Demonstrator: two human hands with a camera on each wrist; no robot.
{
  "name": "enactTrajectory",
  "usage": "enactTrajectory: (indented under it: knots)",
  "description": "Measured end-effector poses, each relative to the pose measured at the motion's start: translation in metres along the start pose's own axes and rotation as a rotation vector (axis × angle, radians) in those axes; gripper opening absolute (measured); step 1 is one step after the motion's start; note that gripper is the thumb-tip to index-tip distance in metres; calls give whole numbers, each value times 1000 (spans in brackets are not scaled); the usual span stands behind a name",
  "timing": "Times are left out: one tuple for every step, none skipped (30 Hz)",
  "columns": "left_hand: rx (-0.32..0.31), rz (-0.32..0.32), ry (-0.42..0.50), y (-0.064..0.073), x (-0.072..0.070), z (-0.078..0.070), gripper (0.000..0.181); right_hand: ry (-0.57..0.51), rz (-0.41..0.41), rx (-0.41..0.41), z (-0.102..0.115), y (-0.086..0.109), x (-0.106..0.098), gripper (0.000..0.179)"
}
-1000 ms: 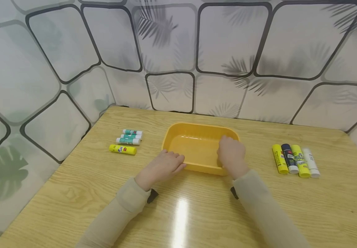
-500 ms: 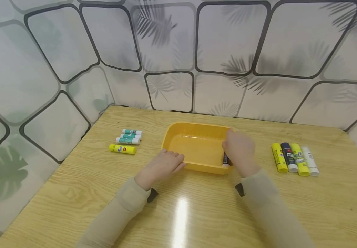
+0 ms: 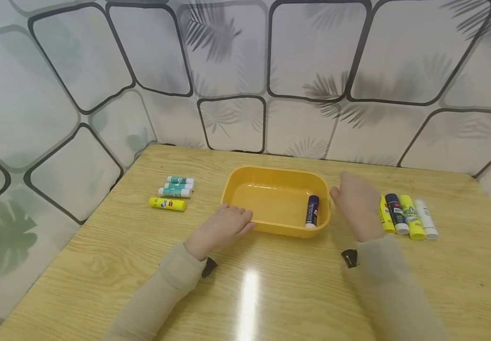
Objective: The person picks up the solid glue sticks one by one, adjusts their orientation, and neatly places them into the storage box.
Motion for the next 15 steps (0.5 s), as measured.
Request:
enactTrajectory:
  knots:
    - [0, -2, -3, 0, 0, 0, 27, 4, 1, 2, -3, 1, -1, 40]
    - [0, -3, -5, 0, 0, 0, 28, 4, 2, 4, -7, 3, -2, 40]
    - [1, -4, -4, 0, 1, 0, 27, 7, -1, 5, -10, 5, -2, 40]
    - [1, -4, -5, -1, 1, 0, 27, 9, -5, 6, -14, 6, -3, 40]
    - [2, -2, -7, -1, 1, 0, 28, 5, -3, 8, -19, 8, -3, 40]
    - [2, 0, -6, -1, 1, 0, 27, 2, -6, 11, -23, 9, -4, 40]
    - [2, 2, -4, -1, 1, 0, 27, 1, -10, 8, -27, 11, -4, 40]
    - [2, 5, -2, -1, 2, 0, 28, -2, -14, 5, -31, 12, -3, 40]
    - [2, 7, 1, -1, 2, 0, 27, -4, -15, 4, -34, 13, -3, 40]
    - [-1, 9, 3, -1, 2, 0, 28, -9, -17, -1, -37, 15, -2, 40]
    - [-1, 8, 7, -1, 2, 0, 28, -12, -14, -2, -40, 16, -1, 40]
    - [-1, 6, 6, -1, 3, 0, 28, -10, -11, 1, -43, 16, -1, 41]
    - [0, 2, 6, -1, 3, 0, 28, -11, -1, 5, -45, 17, 0, 41]
    - [1, -3, 6, -1, 3, 1, 28, -12, 11, 11, -48, 18, 1, 42]
    - [2, -7, 5, -1, 3, 1, 28, -15, 25, 21, -50, 18, 1, 44]
Point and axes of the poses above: each hand's wrist, its own y-axis away from the middle knuckle, its own x-axis out of the palm, z = x × y, the point moved 3 cm from there along -y, towards the middle knuckle, and after that the axes turned 9 degrees about -x, right-handed, at the moved point
